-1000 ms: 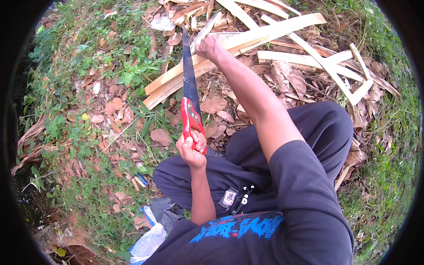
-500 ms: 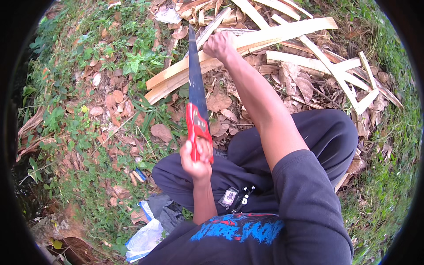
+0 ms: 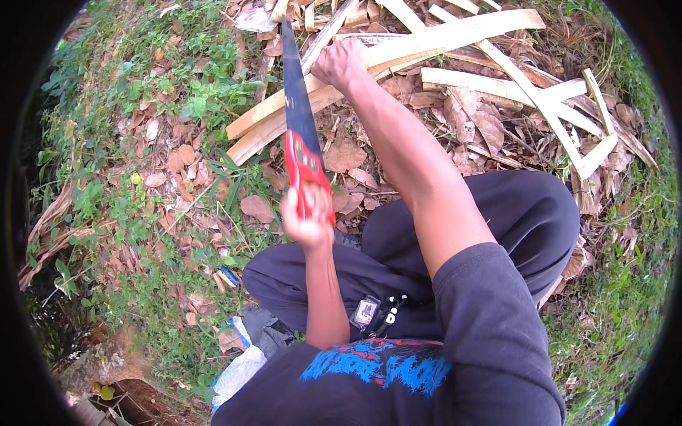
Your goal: The person sits on the ground and uses a red hand saw to cut thin wooden planks into smaller pieces. They hold the wood with one hand and saw with the other, creating a pile of cut wood scraps.
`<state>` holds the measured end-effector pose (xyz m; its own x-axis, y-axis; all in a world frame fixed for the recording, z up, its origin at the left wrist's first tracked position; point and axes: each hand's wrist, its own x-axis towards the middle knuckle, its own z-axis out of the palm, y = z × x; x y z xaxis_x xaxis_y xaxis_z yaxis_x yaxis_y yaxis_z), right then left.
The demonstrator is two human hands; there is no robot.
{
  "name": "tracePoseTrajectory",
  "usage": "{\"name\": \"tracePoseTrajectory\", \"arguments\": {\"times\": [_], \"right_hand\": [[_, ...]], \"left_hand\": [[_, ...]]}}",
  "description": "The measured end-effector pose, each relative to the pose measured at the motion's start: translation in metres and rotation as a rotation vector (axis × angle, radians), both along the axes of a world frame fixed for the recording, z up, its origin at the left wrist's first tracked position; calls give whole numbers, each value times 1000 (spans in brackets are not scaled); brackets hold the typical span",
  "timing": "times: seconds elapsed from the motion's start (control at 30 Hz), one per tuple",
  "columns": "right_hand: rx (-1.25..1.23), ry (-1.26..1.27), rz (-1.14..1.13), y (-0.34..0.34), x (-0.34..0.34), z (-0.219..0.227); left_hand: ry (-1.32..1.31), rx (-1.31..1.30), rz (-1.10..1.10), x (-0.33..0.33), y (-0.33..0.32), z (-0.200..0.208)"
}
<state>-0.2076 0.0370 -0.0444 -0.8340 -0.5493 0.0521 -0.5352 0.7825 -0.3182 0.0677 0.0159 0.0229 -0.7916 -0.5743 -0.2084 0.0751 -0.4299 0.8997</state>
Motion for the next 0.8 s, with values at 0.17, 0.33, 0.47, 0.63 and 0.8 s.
{"name": "tracePoseTrajectory", "arguments": {"times": [0.17,0.33,0.47,0.63,0.8], "right_hand": [[59,-63,-13,0,-2,14],[-44,39,-29,9,0,7],[21,-22,15,-3,5,0],[54,-171,-91,3,-8,1],[8,-112,-66,2,2,-1]], "left_hand": [[-54,-36,-21,-20,3,-9],[-12,-91,-80,53,40,30],[-2,-29,-6,-49,-20,-17],[-17,-111,-73,31,33,0],[43,-4,-88,-17,-3,-13]]}}
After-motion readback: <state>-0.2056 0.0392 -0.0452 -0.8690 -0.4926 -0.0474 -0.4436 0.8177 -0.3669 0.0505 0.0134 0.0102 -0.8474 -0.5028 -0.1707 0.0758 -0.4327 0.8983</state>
